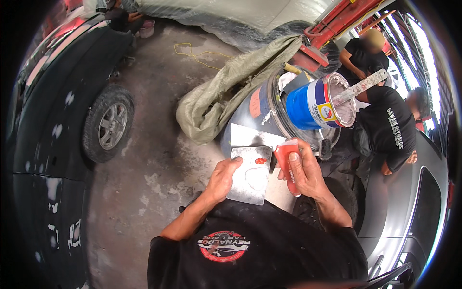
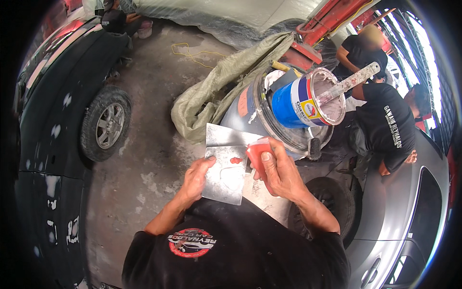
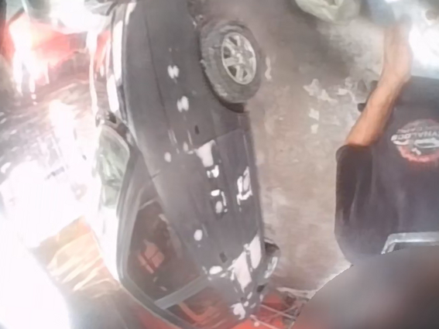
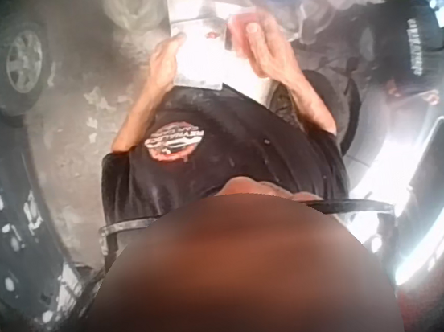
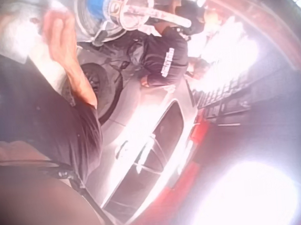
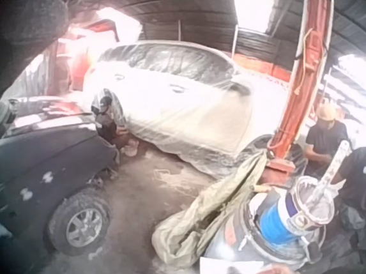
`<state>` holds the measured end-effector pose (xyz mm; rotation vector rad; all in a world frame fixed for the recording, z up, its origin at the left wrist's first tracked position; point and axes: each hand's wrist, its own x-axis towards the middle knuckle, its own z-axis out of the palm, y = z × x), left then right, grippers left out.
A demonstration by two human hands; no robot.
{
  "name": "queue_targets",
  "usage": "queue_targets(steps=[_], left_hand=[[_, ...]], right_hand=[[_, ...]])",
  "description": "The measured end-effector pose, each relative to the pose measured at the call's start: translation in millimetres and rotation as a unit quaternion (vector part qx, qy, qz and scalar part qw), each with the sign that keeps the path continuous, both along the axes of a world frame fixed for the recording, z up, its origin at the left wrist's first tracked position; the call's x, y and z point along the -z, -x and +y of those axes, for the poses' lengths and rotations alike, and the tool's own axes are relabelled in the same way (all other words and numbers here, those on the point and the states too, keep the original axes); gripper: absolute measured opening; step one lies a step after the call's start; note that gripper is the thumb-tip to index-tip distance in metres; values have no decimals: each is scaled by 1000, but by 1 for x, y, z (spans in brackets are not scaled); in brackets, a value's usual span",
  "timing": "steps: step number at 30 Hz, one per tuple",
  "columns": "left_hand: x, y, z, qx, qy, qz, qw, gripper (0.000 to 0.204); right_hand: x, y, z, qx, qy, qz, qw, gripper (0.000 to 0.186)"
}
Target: The person mixes a white paste with a red hardener on a metal mixing board, then uses a putty knife to spread the filler onto the rear quarter panel of a black car. The person smooths the filler over the panel surface while another worker is visible nearby.
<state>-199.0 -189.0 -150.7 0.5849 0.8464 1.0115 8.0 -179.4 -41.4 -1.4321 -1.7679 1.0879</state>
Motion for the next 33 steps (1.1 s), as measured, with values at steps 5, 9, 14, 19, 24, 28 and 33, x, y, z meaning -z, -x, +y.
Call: queue_targets(steps=[5,9,14,19,24,28,33], left_hand=[[-2,0,1,-9,12,-27,1000,40],[-3,0,1,13,-9,-22,1000,40],[-4,-1,0,6,3,13,1000,43],[0,0,2,22,1,-1,1000,45],[1,1,3,23,-3,-7,1000,45],[2,1,3,12,7,-45,999,41],[3,-1,2,-10,2,-80,997,38]], right_hand=[[-5,-7,5,-18,-18,-44,999,32],[1,-11,7,-2,-12,-41,999,41],[12,-12,8,31,-111,-42,992,50],[15,-13,9,25,-155,-71,985,44],[15,-8,4,71,-89,-4,993,34],[10,-5,2,100,-25,24,994,33],[1,-10,8,19,-13,9,1000,29]])
